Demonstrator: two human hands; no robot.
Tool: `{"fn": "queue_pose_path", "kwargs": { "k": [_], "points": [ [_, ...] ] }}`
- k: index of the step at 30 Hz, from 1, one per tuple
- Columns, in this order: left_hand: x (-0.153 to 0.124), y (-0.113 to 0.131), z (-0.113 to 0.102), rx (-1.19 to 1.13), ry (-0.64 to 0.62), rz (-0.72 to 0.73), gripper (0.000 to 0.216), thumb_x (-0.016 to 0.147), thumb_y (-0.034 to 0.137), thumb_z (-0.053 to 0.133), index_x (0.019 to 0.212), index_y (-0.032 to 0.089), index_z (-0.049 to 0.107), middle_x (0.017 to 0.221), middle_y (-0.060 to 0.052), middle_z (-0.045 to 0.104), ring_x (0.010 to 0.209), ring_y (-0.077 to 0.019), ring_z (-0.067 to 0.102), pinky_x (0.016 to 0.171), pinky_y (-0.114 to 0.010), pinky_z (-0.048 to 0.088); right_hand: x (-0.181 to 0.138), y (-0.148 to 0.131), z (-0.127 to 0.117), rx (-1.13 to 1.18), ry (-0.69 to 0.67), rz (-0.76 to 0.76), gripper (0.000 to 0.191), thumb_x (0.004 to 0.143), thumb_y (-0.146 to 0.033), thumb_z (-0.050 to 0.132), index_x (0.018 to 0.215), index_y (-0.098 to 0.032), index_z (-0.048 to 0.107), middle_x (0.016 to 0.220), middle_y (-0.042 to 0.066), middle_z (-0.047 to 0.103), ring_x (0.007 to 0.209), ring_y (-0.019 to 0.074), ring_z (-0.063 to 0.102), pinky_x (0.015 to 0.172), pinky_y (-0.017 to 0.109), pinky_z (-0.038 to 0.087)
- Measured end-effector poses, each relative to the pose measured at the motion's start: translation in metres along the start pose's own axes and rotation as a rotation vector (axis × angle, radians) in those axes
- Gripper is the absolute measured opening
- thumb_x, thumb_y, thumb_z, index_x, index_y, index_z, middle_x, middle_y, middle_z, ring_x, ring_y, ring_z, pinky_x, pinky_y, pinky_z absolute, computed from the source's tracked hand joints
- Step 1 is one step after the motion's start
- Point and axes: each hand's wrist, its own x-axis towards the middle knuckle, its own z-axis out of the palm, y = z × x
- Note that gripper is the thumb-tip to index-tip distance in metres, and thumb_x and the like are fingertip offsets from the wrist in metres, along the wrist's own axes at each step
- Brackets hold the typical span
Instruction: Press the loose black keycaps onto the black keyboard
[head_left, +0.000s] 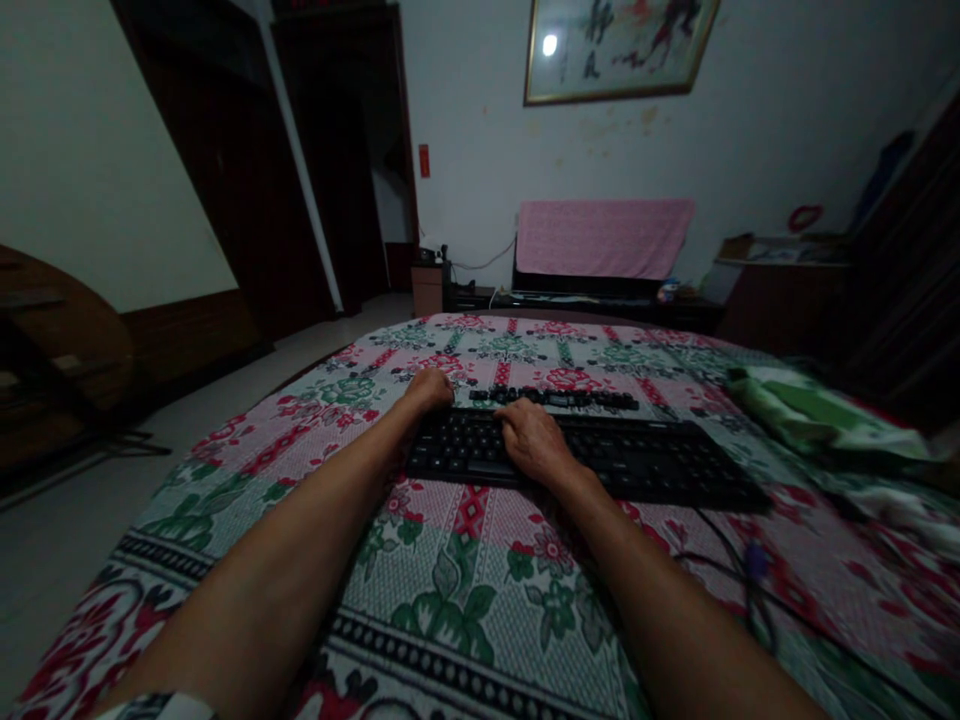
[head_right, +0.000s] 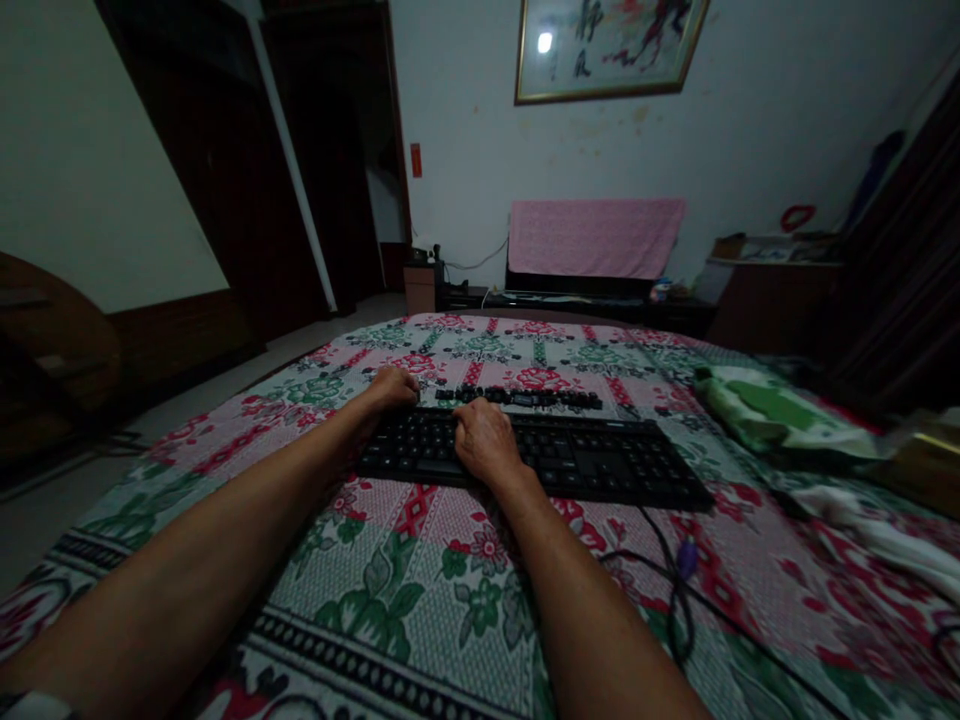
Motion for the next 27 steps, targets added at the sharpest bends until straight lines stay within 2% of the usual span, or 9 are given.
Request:
{"fn": "queue_pose_path", "kwargs": {
  "k": [2, 6, 8, 11, 16, 23, 27],
  "points": [
    [-0.008, 0.001, -0.009, -0.049, -0.010, -0.025, 0.027, 0.060, 0.016, 0.061, 0.084, 0.017, 0.071, 0.076, -0.003, 0.069, 0.075, -0.0161, 0.061, 0.066, -0.019, 0.045, 0.000, 0.000, 0.000, 0.003, 0.000, -0.002, 0.031, 0.083, -0.020, 0.037, 0.101, -0.021, 0.062, 0.097, 0.008, 0.058, 0.089, 0.0174, 0.051, 0.080, 0.025, 0.036],
    [-0.028, 0.007, -0.022, -0.225, -0.068, 0.076, 0.026, 0.060, 0.014, 0.060, 0.083, 0.015, 0.071, 0.066, 0.001, 0.067, 0.065, -0.0121, 0.058, 0.059, -0.017, 0.043, -0.001, 0.000, 0.001, 0.013, 0.011, -0.005, 0.031, 0.083, -0.019, 0.037, 0.102, -0.020, 0.062, 0.097, 0.008, 0.058, 0.090, 0.0171, 0.051, 0.081, 0.025, 0.036],
    [-0.038, 0.009, -0.023, -0.286, -0.106, 0.151, 0.026, 0.060, 0.014, 0.060, 0.084, 0.015, 0.070, 0.067, 0.001, 0.066, 0.063, -0.0105, 0.057, 0.057, -0.017, 0.042, -0.001, 0.000, 0.000, 0.015, 0.006, -0.002, 0.031, 0.083, -0.019, 0.037, 0.102, -0.020, 0.062, 0.097, 0.008, 0.058, 0.090, 0.0170, 0.051, 0.081, 0.025, 0.036],
    [-0.046, 0.009, -0.020, -0.315, -0.156, 0.174, 0.026, 0.061, 0.014, 0.058, 0.083, 0.014, 0.071, 0.068, 0.001, 0.067, 0.060, -0.0102, 0.056, 0.056, -0.018, 0.042, 0.000, 0.000, -0.001, 0.012, -0.009, 0.004, 0.032, 0.083, -0.019, 0.037, 0.103, -0.020, 0.062, 0.098, 0.008, 0.058, 0.090, 0.0171, 0.051, 0.081, 0.025, 0.035],
    [-0.048, 0.005, -0.016, -0.261, -0.176, 0.234, 0.028, 0.064, 0.019, 0.056, 0.088, 0.016, 0.070, 0.072, 0.001, 0.068, 0.065, -0.0118, 0.057, 0.059, -0.019, 0.043, 0.000, -0.001, -0.002, 0.004, -0.027, 0.011, 0.032, 0.084, -0.019, 0.037, 0.104, -0.020, 0.061, 0.100, 0.008, 0.058, 0.092, 0.0178, 0.050, 0.081, 0.026, 0.035],
    [-0.050, 0.005, -0.023, 0.019, -0.122, 0.402, 0.029, 0.069, 0.018, 0.052, 0.090, 0.021, 0.071, 0.079, 0.001, 0.070, 0.078, -0.0141, 0.060, 0.068, -0.019, 0.041, -0.001, -0.002, -0.004, 0.010, -0.033, 0.022, 0.031, 0.084, -0.020, 0.037, 0.105, -0.020, 0.061, 0.101, 0.008, 0.057, 0.093, 0.0176, 0.050, 0.083, 0.025, 0.035],
    [-0.050, 0.007, -0.022, -0.013, -0.116, 0.425, 0.028, 0.071, 0.020, 0.053, 0.093, 0.017, 0.070, 0.085, -0.001, 0.070, 0.080, -0.0144, 0.060, 0.069, -0.019, 0.041, -0.001, -0.002, -0.003, 0.008, -0.035, 0.018, 0.032, 0.083, -0.019, 0.038, 0.105, -0.020, 0.061, 0.102, 0.009, 0.057, 0.092, 0.0177, 0.050, 0.083, 0.026, 0.035]
  ]
}}
